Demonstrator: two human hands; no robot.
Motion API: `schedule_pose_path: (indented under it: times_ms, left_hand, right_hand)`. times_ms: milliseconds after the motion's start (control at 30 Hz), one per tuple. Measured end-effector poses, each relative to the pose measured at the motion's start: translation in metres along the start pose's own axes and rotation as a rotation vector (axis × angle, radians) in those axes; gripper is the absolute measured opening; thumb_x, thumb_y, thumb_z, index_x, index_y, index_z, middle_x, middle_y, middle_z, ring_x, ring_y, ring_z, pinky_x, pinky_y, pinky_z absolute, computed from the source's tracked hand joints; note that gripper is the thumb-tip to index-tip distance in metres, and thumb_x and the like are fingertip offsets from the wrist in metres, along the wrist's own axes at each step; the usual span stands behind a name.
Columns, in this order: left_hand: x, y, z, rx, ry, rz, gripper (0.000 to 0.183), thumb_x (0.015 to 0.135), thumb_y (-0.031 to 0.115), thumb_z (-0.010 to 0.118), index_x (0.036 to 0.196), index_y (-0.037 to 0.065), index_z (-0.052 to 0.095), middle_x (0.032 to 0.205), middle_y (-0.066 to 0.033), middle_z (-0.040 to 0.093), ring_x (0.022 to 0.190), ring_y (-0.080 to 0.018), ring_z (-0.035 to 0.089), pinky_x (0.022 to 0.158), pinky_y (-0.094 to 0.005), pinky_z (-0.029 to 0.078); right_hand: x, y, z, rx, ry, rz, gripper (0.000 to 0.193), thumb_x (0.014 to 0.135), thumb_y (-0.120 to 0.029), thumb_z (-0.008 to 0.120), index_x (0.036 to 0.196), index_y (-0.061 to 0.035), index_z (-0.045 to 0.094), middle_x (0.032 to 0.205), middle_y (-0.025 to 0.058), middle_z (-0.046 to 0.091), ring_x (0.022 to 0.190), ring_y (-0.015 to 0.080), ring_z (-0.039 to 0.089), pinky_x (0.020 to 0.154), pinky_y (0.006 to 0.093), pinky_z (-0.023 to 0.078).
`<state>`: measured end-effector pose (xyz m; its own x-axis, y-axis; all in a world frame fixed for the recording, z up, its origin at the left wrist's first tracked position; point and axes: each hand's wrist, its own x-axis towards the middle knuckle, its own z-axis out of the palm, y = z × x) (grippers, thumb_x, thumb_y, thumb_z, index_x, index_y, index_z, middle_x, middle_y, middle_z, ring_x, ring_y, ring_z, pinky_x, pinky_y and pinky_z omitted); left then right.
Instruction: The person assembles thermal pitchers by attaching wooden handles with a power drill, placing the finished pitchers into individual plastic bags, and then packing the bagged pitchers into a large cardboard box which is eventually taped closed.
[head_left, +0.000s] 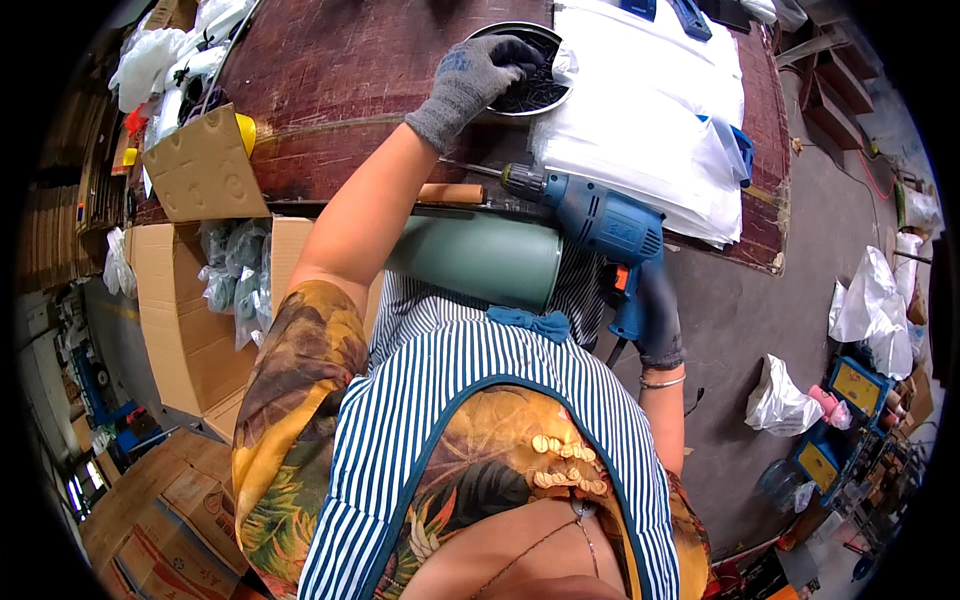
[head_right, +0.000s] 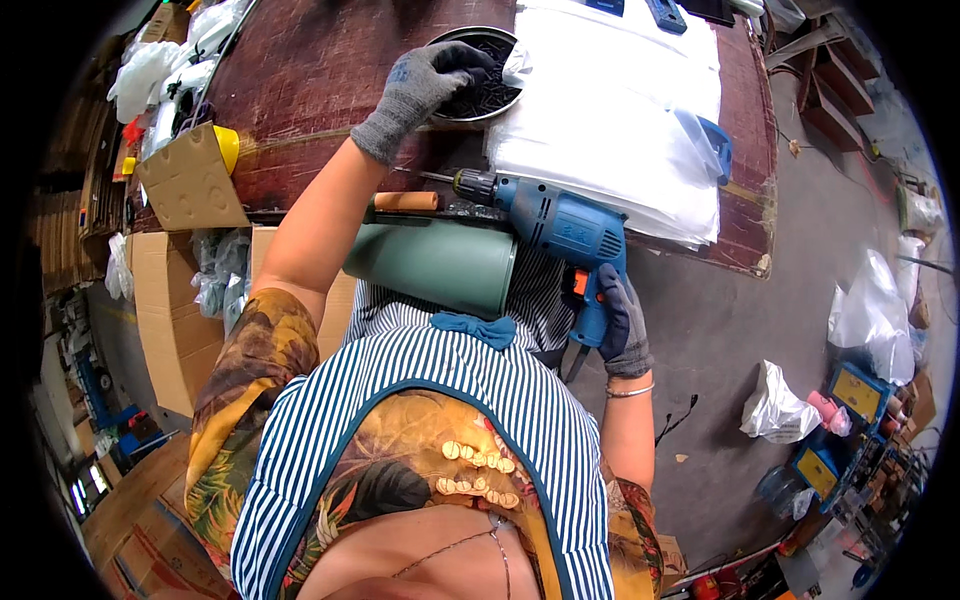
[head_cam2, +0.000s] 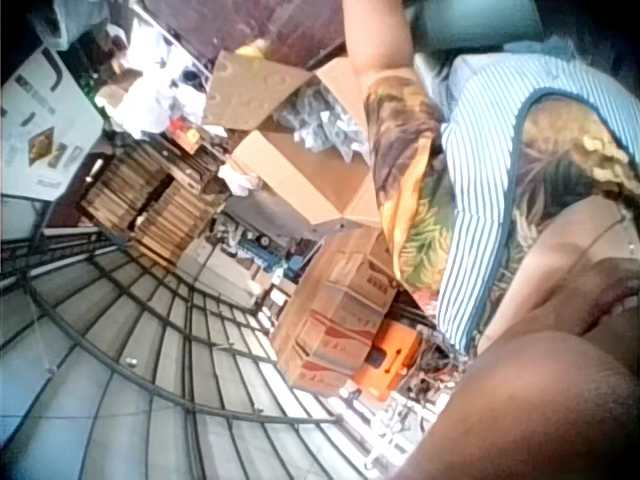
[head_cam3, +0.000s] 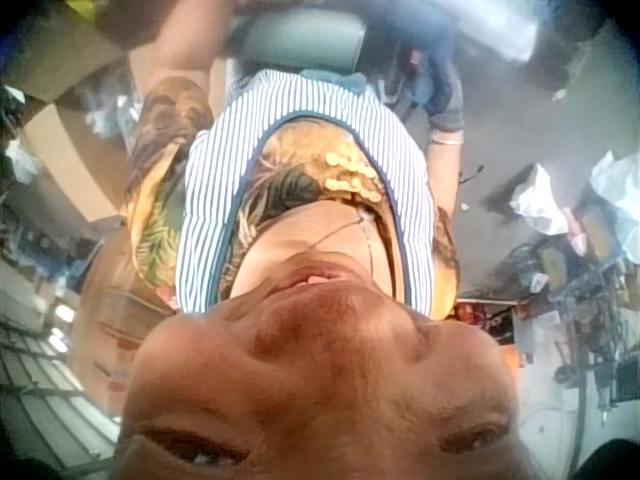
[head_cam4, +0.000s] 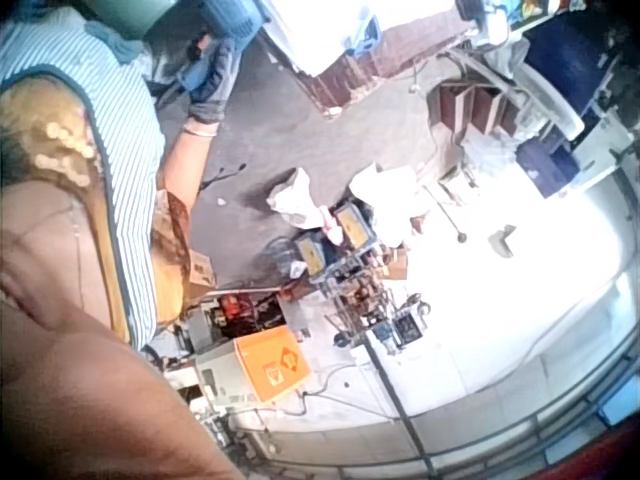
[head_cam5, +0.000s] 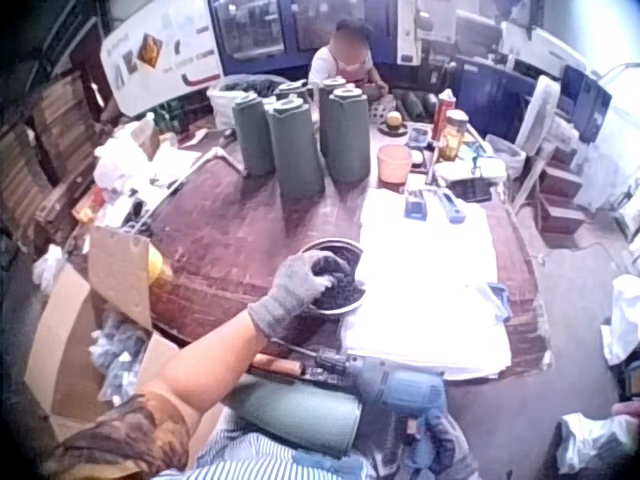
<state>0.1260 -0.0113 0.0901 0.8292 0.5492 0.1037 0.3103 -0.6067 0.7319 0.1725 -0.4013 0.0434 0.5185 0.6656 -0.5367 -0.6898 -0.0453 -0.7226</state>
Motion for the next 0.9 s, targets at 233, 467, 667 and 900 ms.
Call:
schedule_pose_path:
  times_ms: [233, 467, 667, 900]
  left_hand:
    - [-0.032, -0.008, -0.023, -0.670, 0.311, 0.020, 0.025, 0.095, 0.004, 0.057, 0.118, -0.001, 0.065, 0.107, -0.0095, 0.071, 0.095, -0.0166, 0.068, 0.085, -0.0279, 0.056]
    - [-0.117, -0.062, -0.051, -0.727, -0.177, -0.651, 0.036, 0.099, 0.023, 0.058, 0.129, 0.003, 0.058, 0.119, -0.0100, 0.066, 0.108, -0.0181, 0.066, 0.092, -0.0280, 0.054]
    - [-0.113, -0.051, -0.053, -0.948, -0.211, -0.770, 0.035, 0.101, 0.018, 0.056, 0.133, 0.003, 0.055, 0.121, -0.0095, 0.065, 0.110, -0.0178, 0.066, 0.090, -0.0255, 0.055]
    - [-0.106, -0.048, -0.050, -0.924, -0.196, -0.803, 0.033, 0.098, 0.018, 0.061, 0.127, 0.004, 0.059, 0.118, -0.0084, 0.067, 0.108, -0.0163, 0.066, 0.084, -0.0234, 0.056]
  right_hand:
    - [-0.006, -0.010, 0.007, -0.035, -0.001, 0.089, 0.051, 0.101, -0.039, 0.052, 0.132, 0.0013, 0.050, 0.103, 0.0192, 0.066, 0.078, 0.0220, 0.068, 0.066, 0.0291, 0.057]
    - [-0.009, 0.010, 0.001, 0.271, -0.063, 0.119, 0.058, 0.100, -0.045, 0.051, 0.129, 0.0055, 0.050, 0.101, 0.0196, 0.065, 0.075, 0.0209, 0.061, 0.065, 0.0293, 0.051]
    - [-0.008, 0.009, 0.004, 0.285, -0.041, 0.119, 0.058, 0.100, -0.046, 0.052, 0.128, 0.0056, 0.050, 0.099, 0.0195, 0.064, 0.074, 0.0211, 0.060, 0.066, 0.0297, 0.051]
    - [-0.010, 0.007, 0.008, 0.295, -0.055, 0.121, 0.059, 0.100, -0.046, 0.052, 0.129, 0.0049, 0.050, 0.098, 0.0187, 0.064, 0.074, 0.0210, 0.061, 0.066, 0.0294, 0.051]
